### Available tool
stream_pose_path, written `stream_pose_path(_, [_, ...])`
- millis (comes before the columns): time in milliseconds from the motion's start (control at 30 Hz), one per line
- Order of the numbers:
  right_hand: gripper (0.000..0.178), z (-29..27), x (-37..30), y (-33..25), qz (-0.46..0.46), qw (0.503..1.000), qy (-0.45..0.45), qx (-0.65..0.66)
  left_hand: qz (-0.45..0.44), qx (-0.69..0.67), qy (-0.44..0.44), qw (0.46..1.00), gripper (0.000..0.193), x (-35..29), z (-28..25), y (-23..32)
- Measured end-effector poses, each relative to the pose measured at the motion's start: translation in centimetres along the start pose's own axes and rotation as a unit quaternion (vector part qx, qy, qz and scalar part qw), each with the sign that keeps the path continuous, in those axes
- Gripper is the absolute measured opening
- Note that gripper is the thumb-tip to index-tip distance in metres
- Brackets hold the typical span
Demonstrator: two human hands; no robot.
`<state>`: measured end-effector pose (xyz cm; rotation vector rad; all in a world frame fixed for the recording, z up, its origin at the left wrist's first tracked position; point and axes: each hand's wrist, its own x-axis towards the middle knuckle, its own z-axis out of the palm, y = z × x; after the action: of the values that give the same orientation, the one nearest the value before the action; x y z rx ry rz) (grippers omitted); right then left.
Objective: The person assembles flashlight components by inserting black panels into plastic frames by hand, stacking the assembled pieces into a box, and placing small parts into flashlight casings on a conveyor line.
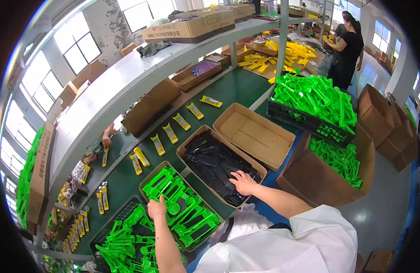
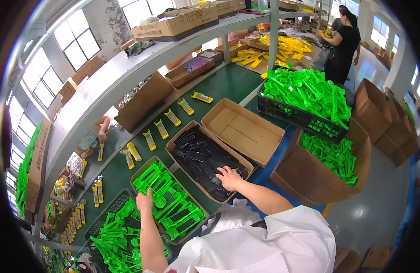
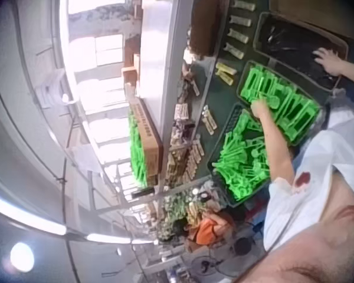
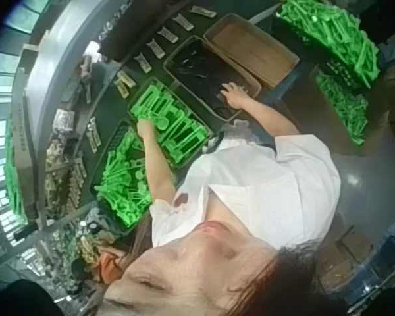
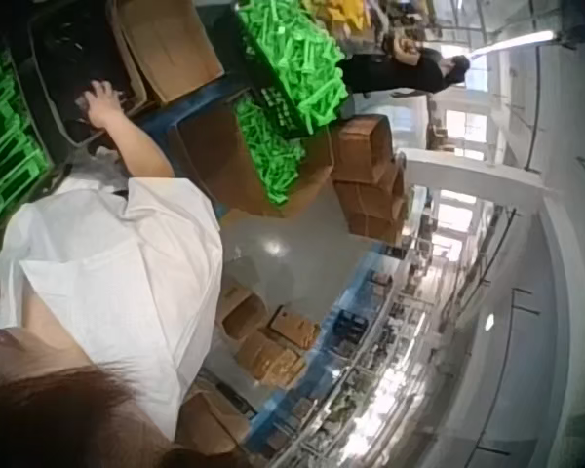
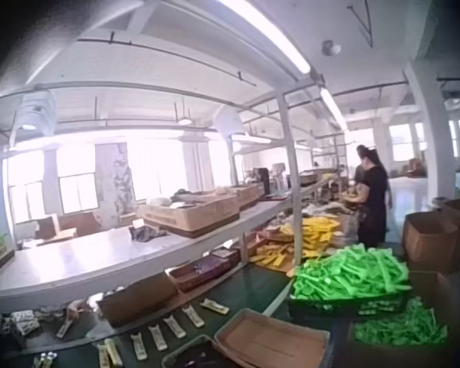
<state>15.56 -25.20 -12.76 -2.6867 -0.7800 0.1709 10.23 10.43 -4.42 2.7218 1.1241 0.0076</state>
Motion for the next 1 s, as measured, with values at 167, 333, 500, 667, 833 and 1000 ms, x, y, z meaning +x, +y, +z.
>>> stream_pose_path(167, [0.045,-1.5,0.4,-1.6,0.000,1.000,-0.002,-0.012,0.081,-0.020,-0.081,0.993,0.043,0.2,-1.2,-0.1])
stream_pose_path(333, [0.045,-1.3,1.3,-1.2,-0.012,1.000,0.015,-0.004,0.103,-0.182,0.008,0.978,0.019,1.0,0.6,-2.9])
stream_pose_path(500, [0.046,-1.2,1.1,-1.2,-0.007,1.000,-0.002,0.011,0.003,-0.483,0.045,0.875,0.016,0.7,1.9,-4.7])
stream_pose_path(667, [0.023,-3.2,3.7,-0.1,-0.016,0.989,-0.045,0.138,-0.198,-0.759,-0.106,0.611,0.024,-3.8,-1.5,-4.1])
stream_pose_path(833, [0.019,-4.5,8.2,3.3,0.046,0.985,0.056,0.157,-0.191,-0.791,-0.180,0.553,0.017,-7.3,-4.1,-2.1])
stream_pose_path(1000, [0.011,-4.7,11.9,3.6,0.037,0.986,0.072,0.147,-0.191,-0.775,-0.164,0.580,0.016,-11.2,-5.7,0.1])
